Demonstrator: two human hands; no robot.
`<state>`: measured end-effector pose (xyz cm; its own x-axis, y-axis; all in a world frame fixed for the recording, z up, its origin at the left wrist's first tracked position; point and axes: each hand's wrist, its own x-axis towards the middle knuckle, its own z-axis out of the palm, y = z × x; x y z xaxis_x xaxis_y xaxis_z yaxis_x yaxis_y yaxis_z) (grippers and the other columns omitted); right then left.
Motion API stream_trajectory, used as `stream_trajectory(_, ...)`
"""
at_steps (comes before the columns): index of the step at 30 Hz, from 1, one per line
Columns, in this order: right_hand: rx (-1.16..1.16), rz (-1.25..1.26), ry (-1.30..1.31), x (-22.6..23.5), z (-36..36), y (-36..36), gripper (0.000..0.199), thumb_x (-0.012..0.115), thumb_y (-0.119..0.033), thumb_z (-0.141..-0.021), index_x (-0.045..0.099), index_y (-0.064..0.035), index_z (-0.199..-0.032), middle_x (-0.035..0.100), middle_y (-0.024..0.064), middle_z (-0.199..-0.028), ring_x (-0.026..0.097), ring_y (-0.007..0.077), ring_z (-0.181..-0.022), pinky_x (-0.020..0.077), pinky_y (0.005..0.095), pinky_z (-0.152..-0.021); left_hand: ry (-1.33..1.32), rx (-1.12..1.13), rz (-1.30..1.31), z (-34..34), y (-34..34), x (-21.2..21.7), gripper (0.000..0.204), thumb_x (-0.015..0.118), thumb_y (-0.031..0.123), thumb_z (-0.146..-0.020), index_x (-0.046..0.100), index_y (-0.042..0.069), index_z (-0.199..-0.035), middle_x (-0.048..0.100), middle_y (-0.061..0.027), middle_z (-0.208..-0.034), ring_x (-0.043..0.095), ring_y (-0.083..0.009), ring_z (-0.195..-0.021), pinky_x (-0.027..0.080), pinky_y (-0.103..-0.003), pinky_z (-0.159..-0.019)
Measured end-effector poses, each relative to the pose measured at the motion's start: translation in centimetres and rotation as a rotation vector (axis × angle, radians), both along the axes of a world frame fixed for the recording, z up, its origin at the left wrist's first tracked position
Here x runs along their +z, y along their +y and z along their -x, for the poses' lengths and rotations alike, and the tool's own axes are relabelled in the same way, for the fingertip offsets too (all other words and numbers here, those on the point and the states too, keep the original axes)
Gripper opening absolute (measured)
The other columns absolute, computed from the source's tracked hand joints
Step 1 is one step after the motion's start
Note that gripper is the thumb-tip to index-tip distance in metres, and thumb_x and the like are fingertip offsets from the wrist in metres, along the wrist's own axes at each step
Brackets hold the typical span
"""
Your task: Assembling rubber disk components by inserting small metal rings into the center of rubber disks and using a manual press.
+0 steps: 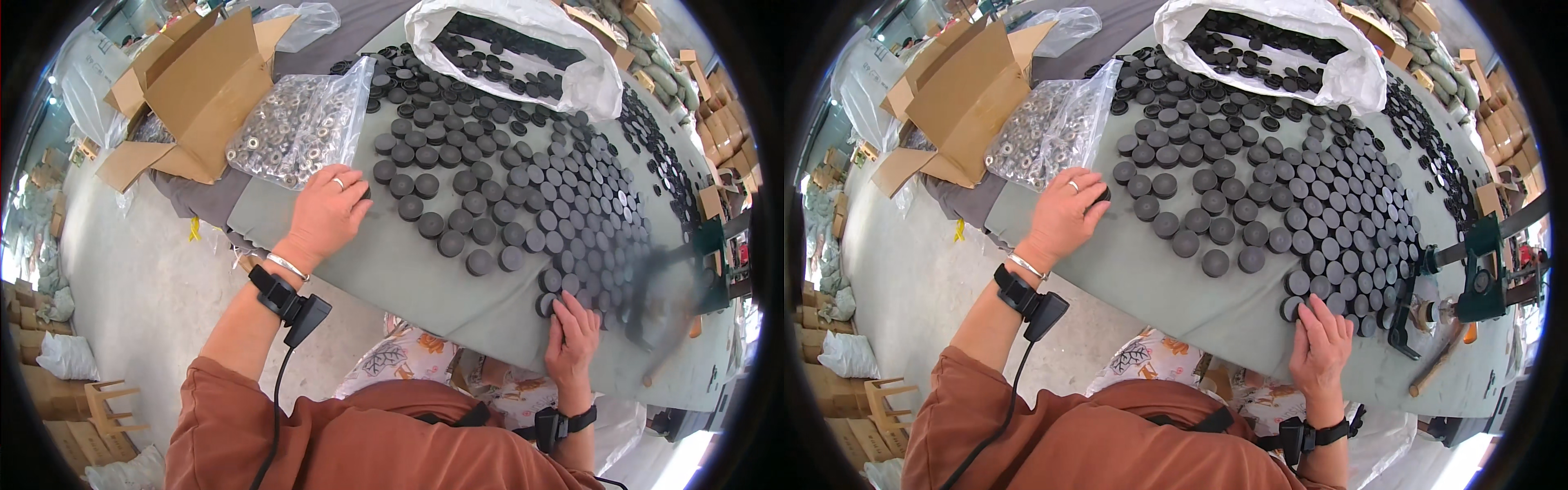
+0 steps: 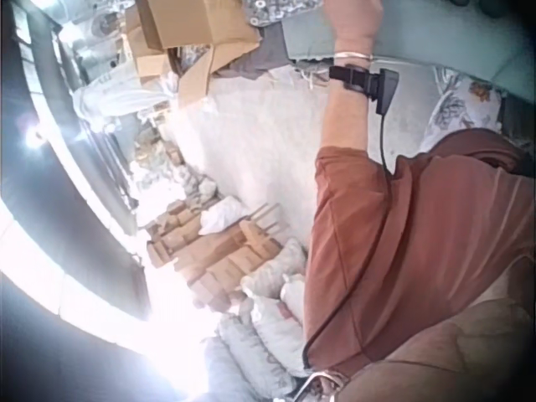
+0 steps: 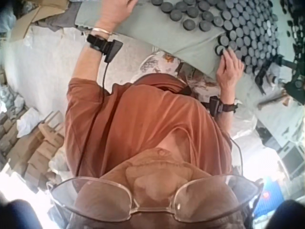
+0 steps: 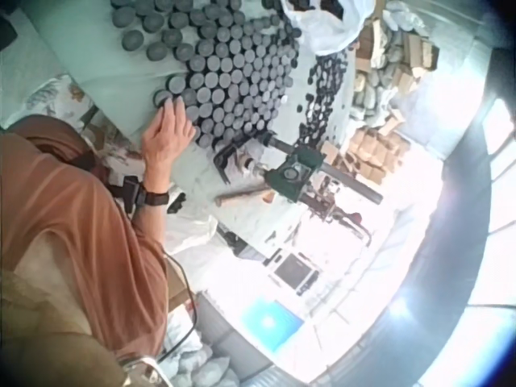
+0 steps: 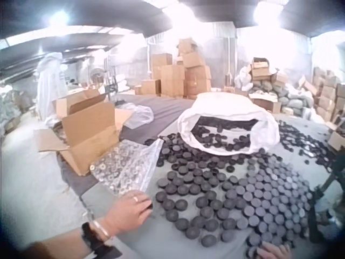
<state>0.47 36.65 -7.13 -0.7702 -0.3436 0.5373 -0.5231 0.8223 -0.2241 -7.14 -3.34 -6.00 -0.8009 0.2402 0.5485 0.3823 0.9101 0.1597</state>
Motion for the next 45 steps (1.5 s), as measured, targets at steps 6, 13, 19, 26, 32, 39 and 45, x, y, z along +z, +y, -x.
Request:
stream_trajectory(6, -0.010, -0.004, 0.008, 0.0, -0.2, 0.0, 0.028, 0.065, 0.001, -0.073, 0.066, -0.0027, -0.100, 0.063, 0.0121, -0.112, 0.054, 0.0246, -0.076, 0.0388, 0.0349, -0.071, 0.072, 0.071, 0.254, -0.1, 0.4, -0.9, 0.022, 0.070, 0.014, -0.077, 0.066, 0.006, -0.097, 0.065, -0.0049, -0.107, 0.057, -0.0233, -0.104, 0.045, -0.036, -0.091)
stream_trajectory(13, -0.024, -0.024, -0.002, 0.1, -0.5, 0.4, 0.029, 0.066, 0.000, -0.072, 0.066, -0.0032, -0.101, 0.063, 0.0115, -0.112, 0.054, 0.0246, -0.076, 0.0385, 0.0348, -0.071, 0.115, 0.144, 0.225, -1.0, 1.8, -1.0, 0.023, 0.069, 0.014, -0.077, 0.066, 0.005, -0.098, 0.063, -0.0042, -0.107, 0.054, -0.0259, -0.099, 0.043, -0.039, -0.088)
stream_trajectory(19, 0.004, -0.002, -0.010, 0.0, 0.1, 0.0, 0.030, 0.066, -0.001, -0.073, 0.065, -0.0045, -0.102, 0.063, 0.0094, -0.112, 0.054, 0.0228, -0.074, 0.0381, 0.0338, -0.069, 0.073, 0.137, 0.269, -0.5, 1.1, -1.2, 0.024, 0.070, 0.013, -0.075, 0.065, 0.005, -0.098, 0.062, -0.0029, -0.099, 0.054, -0.0245, -0.094, 0.042, -0.039, -0.084)
stream_trajectory(26, -0.007, 0.013, 0.021, 0.0, 0.2, 0.3, 0.031, 0.068, -0.002, -0.072, 0.066, -0.0057, -0.102, 0.064, 0.0078, -0.111, 0.054, 0.0207, -0.075, 0.0379, 0.0332, -0.068, 0.157, 0.164, 0.310, -0.4, 2.4, -0.5, 0.028, 0.070, 0.016, -0.075, 0.065, 0.004, -0.101, 0.062, -0.0055, -0.108, 0.055, -0.0252, -0.099, 0.039, -0.039, -0.089)
stream_trajectory(32, -0.003, -0.016, 0.064, -0.7, 0.0, 1.1, 0.039, 0.073, -0.008, -0.068, 0.064, -0.0089, -0.106, 0.061, 0.0070, -0.115, 0.055, 0.0206, -0.077, 0.0387, 0.0338, -0.069, 0.061, -0.082, 0.167, -2.0, 9.8, 0.6, 0.040, 0.071, 0.019, -0.075, 0.062, 0.005, -0.111, 0.061, -0.0059, -0.114, 0.052, -0.0259, -0.110, 0.036, -0.044, -0.100)
stream_trajectory(39, 0.037, 0.004, 0.063, -0.8, -0.3, 1.0, 0.042, 0.075, -0.014, -0.067, 0.063, -0.0133, -0.107, 0.060, 0.0057, -0.116, 0.054, 0.0211, -0.090, 0.0390, 0.0358, -0.074, 0.022, -0.202, 0.190, -2.9, 11.6, 0.2, 0.038, 0.073, 0.020, -0.074, 0.063, 0.005, -0.107, 0.061, -0.0059, -0.115, 0.052, -0.0248, -0.113, 0.027, -0.051, -0.106)
stream_trajectory(45, 0.024, 0.007, 0.067, -0.5, -0.6, 0.7, 0.042, 0.076, -0.014, -0.066, 0.063, -0.0134, -0.106, 0.061, 0.0037, -0.110, 0.053, 0.0206, -0.094, 0.0375, 0.0380, -0.079, -0.009, -0.208, 0.175, -2.8, 13.1, 0.2, 0.040, 0.073, 0.019, -0.072, 0.063, 0.004, -0.107, 0.062, -0.0068, -0.112, 0.054, -0.0241, -0.108, 0.032, -0.048, -0.103)
